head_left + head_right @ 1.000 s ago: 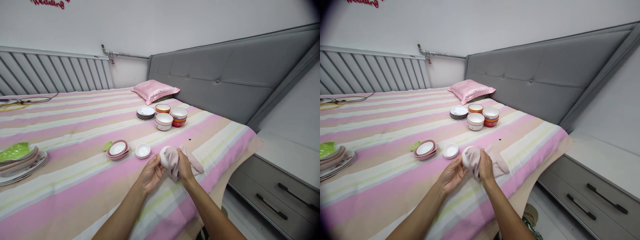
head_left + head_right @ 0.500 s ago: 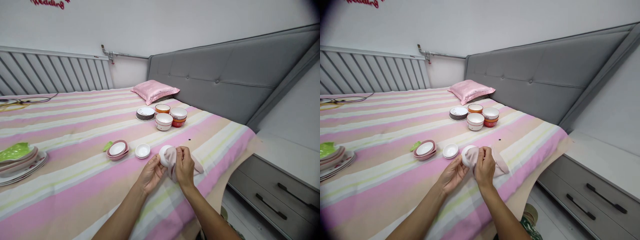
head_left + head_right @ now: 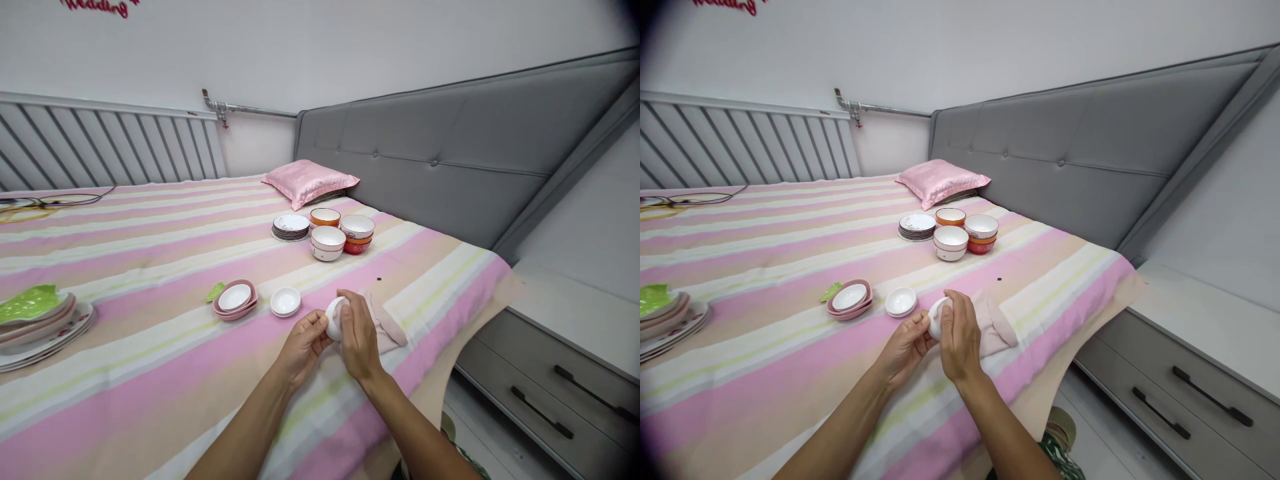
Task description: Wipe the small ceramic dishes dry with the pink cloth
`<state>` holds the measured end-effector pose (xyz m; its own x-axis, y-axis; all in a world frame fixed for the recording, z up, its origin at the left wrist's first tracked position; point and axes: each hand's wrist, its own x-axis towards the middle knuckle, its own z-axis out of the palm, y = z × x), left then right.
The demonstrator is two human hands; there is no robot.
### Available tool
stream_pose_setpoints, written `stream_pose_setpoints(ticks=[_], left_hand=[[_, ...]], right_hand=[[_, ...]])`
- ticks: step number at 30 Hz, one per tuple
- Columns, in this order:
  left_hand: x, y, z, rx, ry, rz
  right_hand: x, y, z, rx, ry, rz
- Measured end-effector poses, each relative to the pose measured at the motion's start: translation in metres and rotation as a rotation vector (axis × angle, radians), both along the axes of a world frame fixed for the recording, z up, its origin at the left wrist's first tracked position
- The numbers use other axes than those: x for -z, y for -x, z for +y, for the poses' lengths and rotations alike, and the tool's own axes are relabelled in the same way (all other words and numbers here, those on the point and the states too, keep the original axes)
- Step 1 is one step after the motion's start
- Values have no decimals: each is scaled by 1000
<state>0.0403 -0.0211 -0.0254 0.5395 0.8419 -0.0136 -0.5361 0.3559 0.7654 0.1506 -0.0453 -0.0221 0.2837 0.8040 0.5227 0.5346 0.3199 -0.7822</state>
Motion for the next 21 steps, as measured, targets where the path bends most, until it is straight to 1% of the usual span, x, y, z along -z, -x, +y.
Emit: stream_pose_setpoints(ticks=[3, 7, 10, 13, 15, 17, 21], left_hand=[[-1, 3, 1, 15, -14, 49], [-1, 6, 5, 16, -36, 101], [0, 8, 6, 10, -52, 120], [1, 8, 7, 35, -42, 131], [2, 7, 6, 56, -30, 124], [2, 5, 5, 65, -11, 97], [4, 1, 3, 38, 68, -14]], right_hand=[[-3, -2, -2, -31, -6, -95], [-6, -3, -3, -86, 4, -289], [-8, -3, -4, -135, 28, -424], [-9, -5, -4, -164, 60, -503], [-9, -7, -3, -172, 74, -496], [-10, -9, -1, -164, 80, -428], [-13, -11, 1, -101, 94, -158]])
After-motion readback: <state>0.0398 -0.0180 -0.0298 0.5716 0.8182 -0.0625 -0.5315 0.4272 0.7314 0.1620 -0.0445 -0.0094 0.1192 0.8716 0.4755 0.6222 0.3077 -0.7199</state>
